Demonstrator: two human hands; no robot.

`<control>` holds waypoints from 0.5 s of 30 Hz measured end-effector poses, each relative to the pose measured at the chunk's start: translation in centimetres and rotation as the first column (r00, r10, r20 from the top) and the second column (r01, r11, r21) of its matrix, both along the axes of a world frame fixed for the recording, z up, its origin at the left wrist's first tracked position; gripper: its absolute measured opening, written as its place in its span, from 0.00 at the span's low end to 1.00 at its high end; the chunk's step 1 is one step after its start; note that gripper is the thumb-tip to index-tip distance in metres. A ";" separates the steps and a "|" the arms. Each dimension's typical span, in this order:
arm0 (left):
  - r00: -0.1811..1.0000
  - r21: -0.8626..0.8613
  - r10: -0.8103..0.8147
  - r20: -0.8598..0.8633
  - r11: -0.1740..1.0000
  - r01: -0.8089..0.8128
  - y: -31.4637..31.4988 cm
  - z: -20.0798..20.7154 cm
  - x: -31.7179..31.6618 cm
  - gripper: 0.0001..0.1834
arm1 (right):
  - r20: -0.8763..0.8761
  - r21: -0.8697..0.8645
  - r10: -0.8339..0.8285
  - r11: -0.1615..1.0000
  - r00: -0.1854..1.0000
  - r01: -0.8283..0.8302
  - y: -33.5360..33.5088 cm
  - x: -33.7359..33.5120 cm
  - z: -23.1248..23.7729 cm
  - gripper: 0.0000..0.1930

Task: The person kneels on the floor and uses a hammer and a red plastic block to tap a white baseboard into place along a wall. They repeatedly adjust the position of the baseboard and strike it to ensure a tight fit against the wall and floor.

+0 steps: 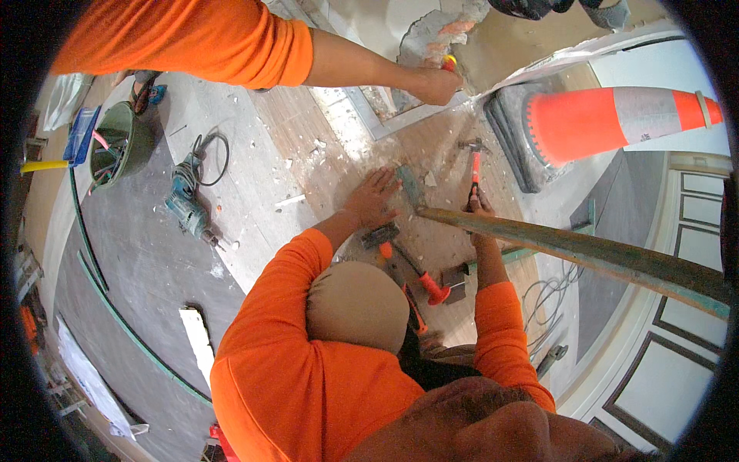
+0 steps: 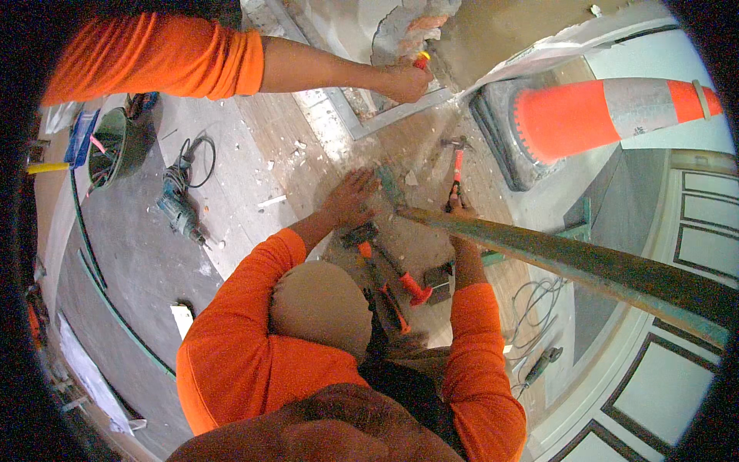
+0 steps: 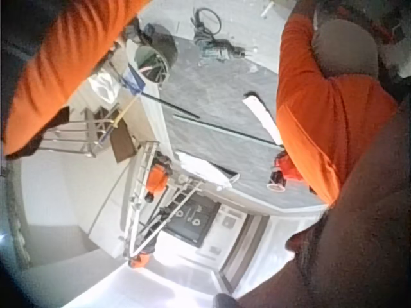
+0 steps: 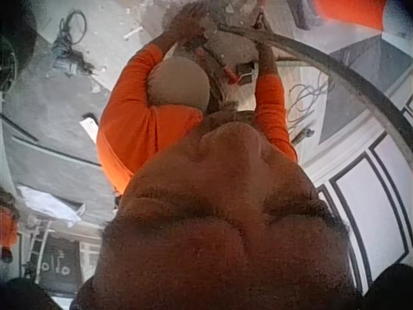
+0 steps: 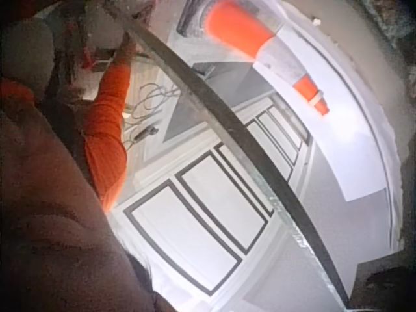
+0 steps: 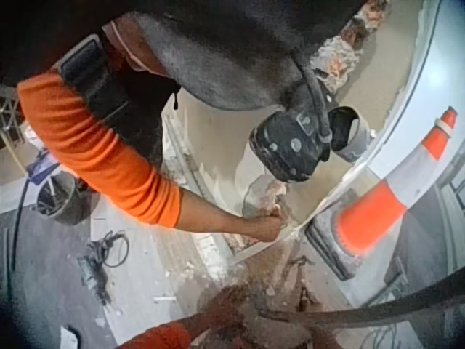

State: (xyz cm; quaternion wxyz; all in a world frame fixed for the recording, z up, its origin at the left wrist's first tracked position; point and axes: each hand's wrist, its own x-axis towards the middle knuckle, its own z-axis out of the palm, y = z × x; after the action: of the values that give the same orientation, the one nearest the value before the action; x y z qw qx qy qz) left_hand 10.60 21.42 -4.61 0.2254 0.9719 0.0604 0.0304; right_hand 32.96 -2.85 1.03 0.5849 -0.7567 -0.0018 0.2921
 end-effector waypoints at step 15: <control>0.998 -0.085 -0.057 0.040 0.995 0.060 2.4 -1.5 -0.6 0.43 | -0.445 0.449 0.114 0.887 0.888 0.111 7.7 1.3 2.1 0.09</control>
State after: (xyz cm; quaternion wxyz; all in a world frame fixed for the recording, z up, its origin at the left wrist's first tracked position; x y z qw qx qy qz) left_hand 10.01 23.84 -6.12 0.2688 0.9619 0.0287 0.0396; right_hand 34.24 4.84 3.16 0.7313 -0.5046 0.0664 0.4541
